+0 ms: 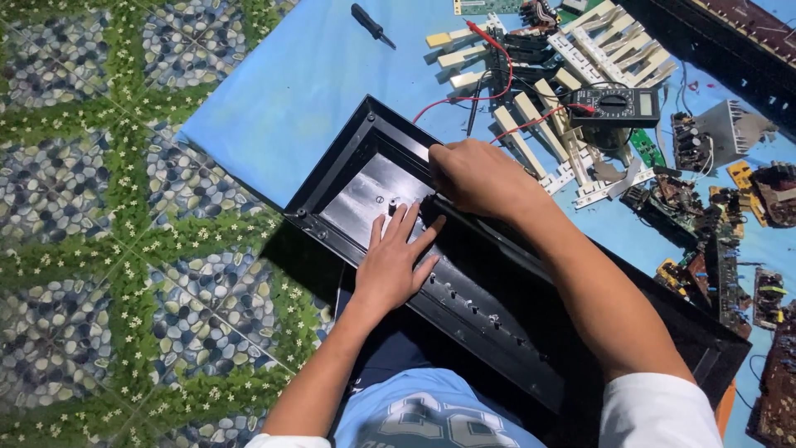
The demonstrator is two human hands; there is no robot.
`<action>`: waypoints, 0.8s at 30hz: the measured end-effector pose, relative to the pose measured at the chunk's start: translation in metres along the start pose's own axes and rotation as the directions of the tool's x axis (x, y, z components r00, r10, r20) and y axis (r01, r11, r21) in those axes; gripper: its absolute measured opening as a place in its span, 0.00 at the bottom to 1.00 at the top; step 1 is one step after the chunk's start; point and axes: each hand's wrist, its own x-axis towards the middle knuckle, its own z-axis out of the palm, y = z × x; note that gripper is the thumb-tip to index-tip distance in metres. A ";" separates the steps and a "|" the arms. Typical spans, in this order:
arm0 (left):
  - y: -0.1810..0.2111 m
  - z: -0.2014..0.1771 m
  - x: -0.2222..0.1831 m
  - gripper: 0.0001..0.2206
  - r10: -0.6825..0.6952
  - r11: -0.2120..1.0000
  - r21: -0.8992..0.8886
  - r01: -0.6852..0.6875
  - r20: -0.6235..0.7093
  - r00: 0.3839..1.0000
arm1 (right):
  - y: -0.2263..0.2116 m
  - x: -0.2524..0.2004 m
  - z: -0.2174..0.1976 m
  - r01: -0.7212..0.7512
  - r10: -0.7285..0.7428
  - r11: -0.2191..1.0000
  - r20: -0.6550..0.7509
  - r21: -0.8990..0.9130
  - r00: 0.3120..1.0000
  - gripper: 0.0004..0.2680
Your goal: Assembling internal circuit boards into an electronic keyboard housing and securing them with a screwdriver.
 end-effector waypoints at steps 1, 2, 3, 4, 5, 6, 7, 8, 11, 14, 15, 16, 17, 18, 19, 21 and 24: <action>0.000 0.000 0.000 0.20 -0.003 1.000 0.000 0.003 -0.001 1.000 | 0.001 0.002 0.002 0.003 -0.003 1.000 0.001 0.000 1.000 0.05; 0.000 0.001 0.000 0.19 0.001 1.000 0.003 -0.001 -0.006 1.000 | 0.003 0.005 0.005 0.018 -0.019 1.000 -0.011 -0.017 1.000 0.05; -0.001 0.001 0.000 0.19 0.005 1.000 0.005 -0.005 -0.011 1.000 | 0.004 0.007 0.007 0.032 -0.033 0.999 -0.023 -0.035 0.999 0.05; -0.001 0.002 0.000 0.19 0.004 1.000 0.006 -0.004 -0.011 1.000 | 0.005 0.009 0.010 0.034 -0.035 0.999 -0.023 -0.034 0.999 0.05; -0.002 0.003 0.000 0.19 0.009 1.000 0.008 -0.009 -0.017 1.000 | 0.006 0.011 0.012 0.036 -0.037 0.999 -0.027 -0.040 0.999 0.05; -0.002 0.003 0.000 0.20 0.015 1.000 0.011 -0.015 -0.023 1.000 | 0.007 0.013 0.014 0.037 -0.039 0.998 -0.032 -0.046 0.999 0.04; -0.002 0.002 0.000 0.20 0.017 1.000 0.012 -0.017 -0.025 1.000 | 0.006 0.012 0.013 0.037 -0.039 0.998 -0.034 -0.049 0.999 0.04; -0.002 0.002 0.000 0.20 0.022 1.000 0.015 -0.021 -0.024 0.999 | 0.006 0.012 0.011 0.042 -0.043 0.999 -0.027 -0.026 0.999 0.05; -0.002 0.001 -0.001 0.19 0.022 1.000 0.006 -0.022 -0.019 1.000 | 0.005 0.009 0.009 0.042 -0.041 0.999 -0.016 0.011 0.999 0.06; -0.001 -0.001 -0.003 0.20 0.017 1.000 -0.009 -0.017 -0.007 1.000 | 0.013 0.008 0.017 0.018 -0.017 0.999 -0.029 0.029 0.999 0.07; 0.000 -0.002 -0.001 0.21 0.016 1.000 -0.014 -0.016 -0.003 1.000 | 0.019 0.007 0.020 0.001 0.000 1.000 -0.046 0.031 0.999 0.07; 0.000 -0.003 0.000 0.21 0.027 1.000 -0.014 -0.027 -0.002 1.000 | 0.016 0.005 0.019 -0.009 0.010 1.000 -0.051 0.028 0.999 0.07; 0.001 -0.004 0.000 0.22 0.017 1.000 -0.004 -0.017 0.020 1.000 | 0.013 0.004 0.019 -0.042 0.043 0.999 -0.043 0.019 0.998 0.09; 0.002 -0.006 0.000 0.22 0.007 1.000 0.006 -0.007 0.041 0.999 | 0.009 0.003 0.019 -0.076 0.076 0.997 -0.035 0.010 0.996 0.10; 0.002 -0.006 0.001 0.22 0.015 1.000 0.008 -0.015 0.039 0.999 | 0.006 0.001 0.018 -0.082 0.082 0.997 -0.041 0.008 0.996 0.10; 0.002 -0.007 0.000 0.21 0.003 1.000 0.015 -0.004 0.054 0.999 | -0.002 -0.004 0.017 -0.072 0.089 0.988 -0.119 0.138 0.989 0.12; 0.003 -0.009 0.000 0.22 0.007 1.000 0.001 -0.007 0.057 0.998 | 0.004 -0.017 0.028 0.011 0.090 0.948 -0.304 0.317 0.948 0.16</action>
